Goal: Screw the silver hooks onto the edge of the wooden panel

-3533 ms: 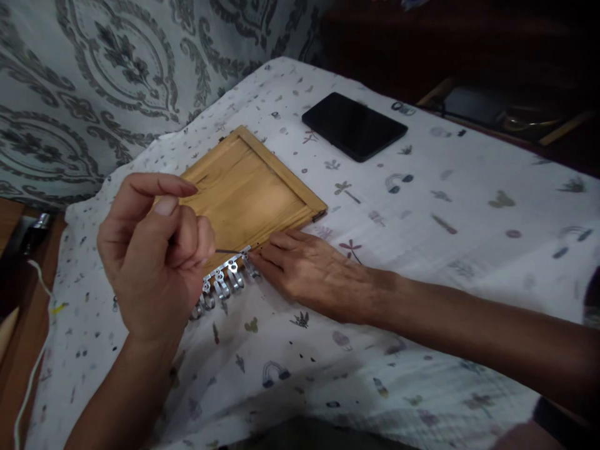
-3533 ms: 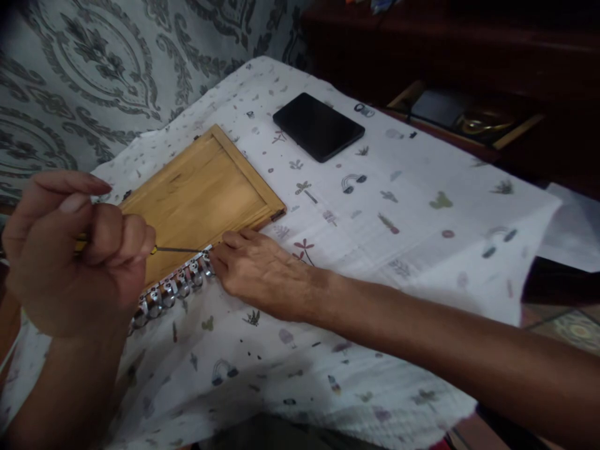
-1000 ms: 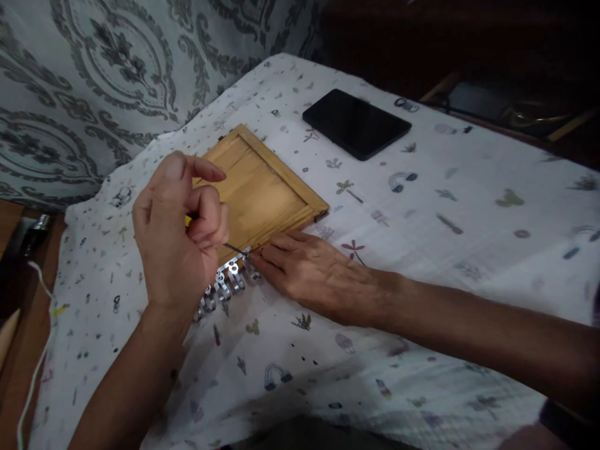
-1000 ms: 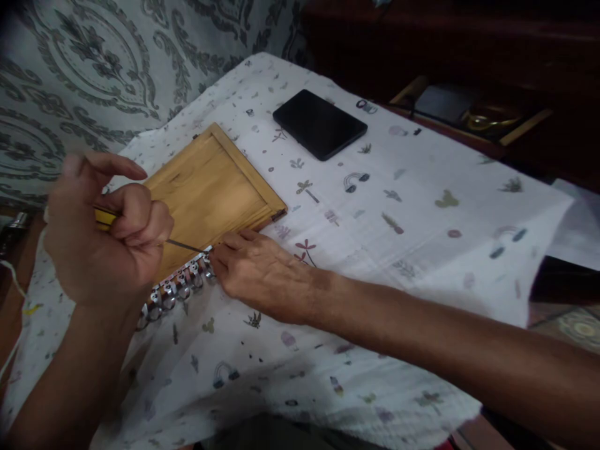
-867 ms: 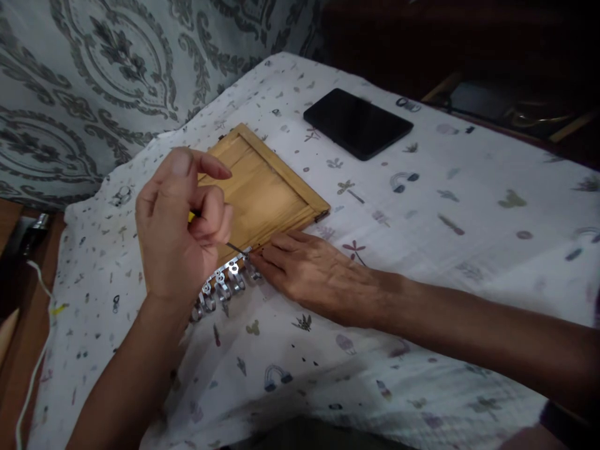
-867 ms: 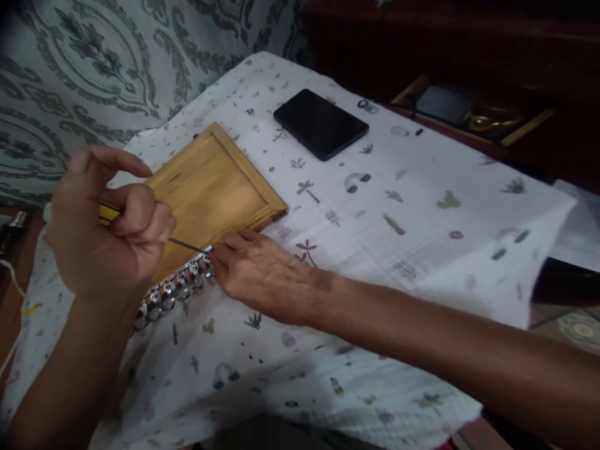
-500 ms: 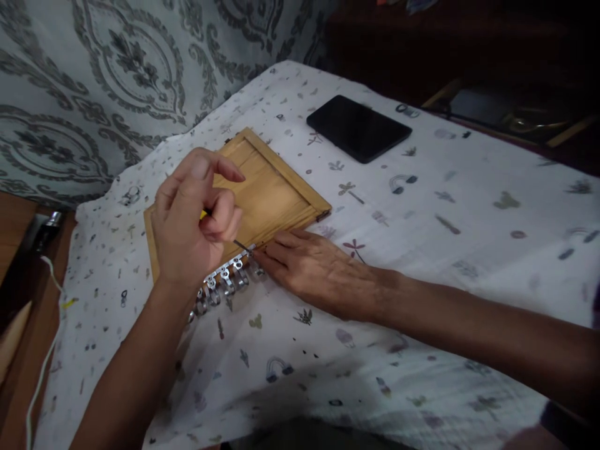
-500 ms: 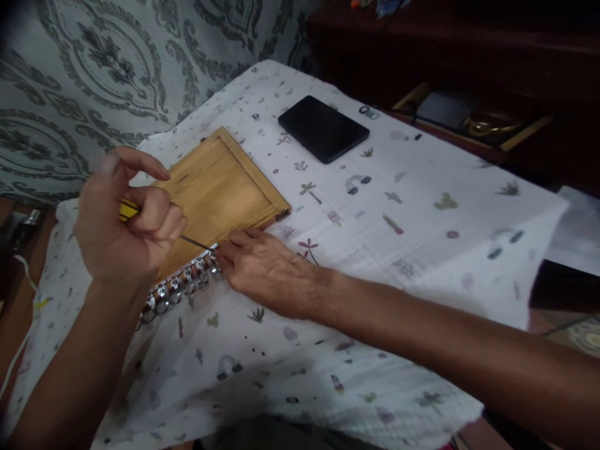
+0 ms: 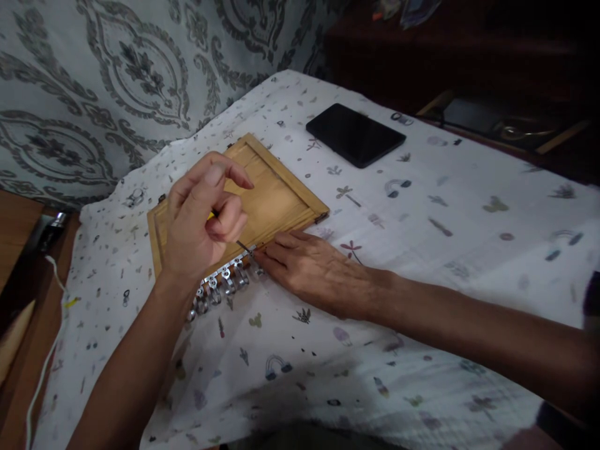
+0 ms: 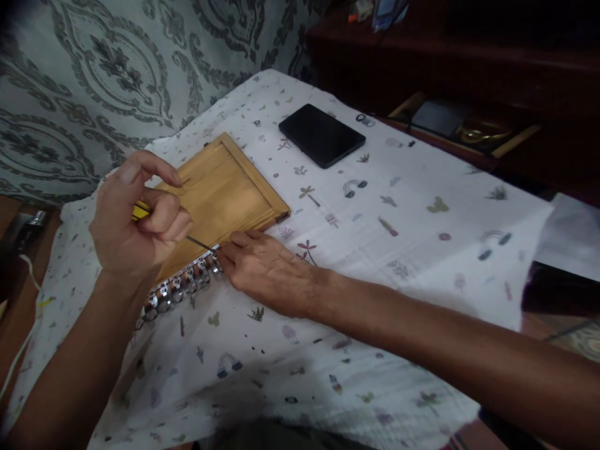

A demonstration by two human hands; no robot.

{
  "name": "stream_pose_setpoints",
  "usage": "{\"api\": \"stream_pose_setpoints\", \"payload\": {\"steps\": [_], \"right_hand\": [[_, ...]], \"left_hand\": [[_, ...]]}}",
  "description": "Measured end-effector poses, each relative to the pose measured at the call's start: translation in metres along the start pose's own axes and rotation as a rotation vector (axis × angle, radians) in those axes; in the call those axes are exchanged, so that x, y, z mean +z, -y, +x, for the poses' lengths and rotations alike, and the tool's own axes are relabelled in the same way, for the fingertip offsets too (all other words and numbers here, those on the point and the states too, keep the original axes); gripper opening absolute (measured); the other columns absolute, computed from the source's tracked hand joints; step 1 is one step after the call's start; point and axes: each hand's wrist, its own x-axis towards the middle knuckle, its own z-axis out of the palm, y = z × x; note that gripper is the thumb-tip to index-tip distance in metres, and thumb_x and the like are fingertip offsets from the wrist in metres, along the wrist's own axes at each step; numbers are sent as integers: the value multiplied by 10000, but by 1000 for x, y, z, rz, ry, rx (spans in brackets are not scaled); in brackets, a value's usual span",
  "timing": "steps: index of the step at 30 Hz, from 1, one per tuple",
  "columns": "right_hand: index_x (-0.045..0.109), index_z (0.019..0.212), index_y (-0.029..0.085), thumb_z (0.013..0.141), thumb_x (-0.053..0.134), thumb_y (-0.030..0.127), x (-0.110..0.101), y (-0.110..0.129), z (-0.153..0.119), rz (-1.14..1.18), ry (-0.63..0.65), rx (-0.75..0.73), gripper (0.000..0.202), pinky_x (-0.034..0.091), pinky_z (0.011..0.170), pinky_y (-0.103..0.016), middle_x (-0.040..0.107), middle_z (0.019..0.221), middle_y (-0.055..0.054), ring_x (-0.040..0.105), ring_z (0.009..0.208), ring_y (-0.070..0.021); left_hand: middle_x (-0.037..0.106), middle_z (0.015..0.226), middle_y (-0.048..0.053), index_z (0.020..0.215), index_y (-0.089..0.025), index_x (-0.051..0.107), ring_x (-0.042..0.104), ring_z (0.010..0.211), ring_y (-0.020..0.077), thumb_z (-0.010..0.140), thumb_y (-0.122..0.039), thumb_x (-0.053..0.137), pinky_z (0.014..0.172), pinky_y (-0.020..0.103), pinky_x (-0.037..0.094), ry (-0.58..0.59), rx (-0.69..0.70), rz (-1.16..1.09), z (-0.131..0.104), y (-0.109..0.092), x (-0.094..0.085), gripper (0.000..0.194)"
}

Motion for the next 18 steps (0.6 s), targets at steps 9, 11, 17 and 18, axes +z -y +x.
{"api": "stream_pose_setpoints", "payload": {"steps": [9, 11, 17, 18], "right_hand": [[637, 1119, 38, 954, 489, 20, 2, 0, -1, 10, -14, -9, 222, 461, 772, -379, 688, 954, -134, 571, 916, -240], [632, 1136, 31, 955, 494, 23, 2, -1, -2, 5, -18, -15, 228, 463, 774, -382, 691, 963, -138, 572, 917, -241], [630, 1159, 45, 970, 478, 35, 3, 0, -2, -19, -26, -16, 242, 463, 796, -376, 699, 984, -134, 570, 915, -234], [633, 1144, 48, 971, 476, 37, 3, 0, -2, -26, -29, -12, 234, 460, 793, -373, 698, 972, -129, 567, 908, -234]], "left_hand": [[154, 458, -116, 887, -146, 701, 79, 342, 26, 974, -285, 563, 345, 163, 148, 71, -16, 5, -4, -5, -1, 214], [188, 446, -109, 837, -158, 701, 108, 356, 35, 934, -269, 610, 370, 182, 165, -58, -36, 27, -8, -7, 1, 173], [432, 521, -41, 741, -193, 679, 392, 465, 96, 879, -455, 716, 461, 234, 363, -557, -41, 197, -16, -9, 11, 299], [446, 547, -38, 747, -205, 677, 412, 493, 101, 882, -463, 718, 490, 239, 392, -599, -43, 206, -17, -10, 13, 294]]}}
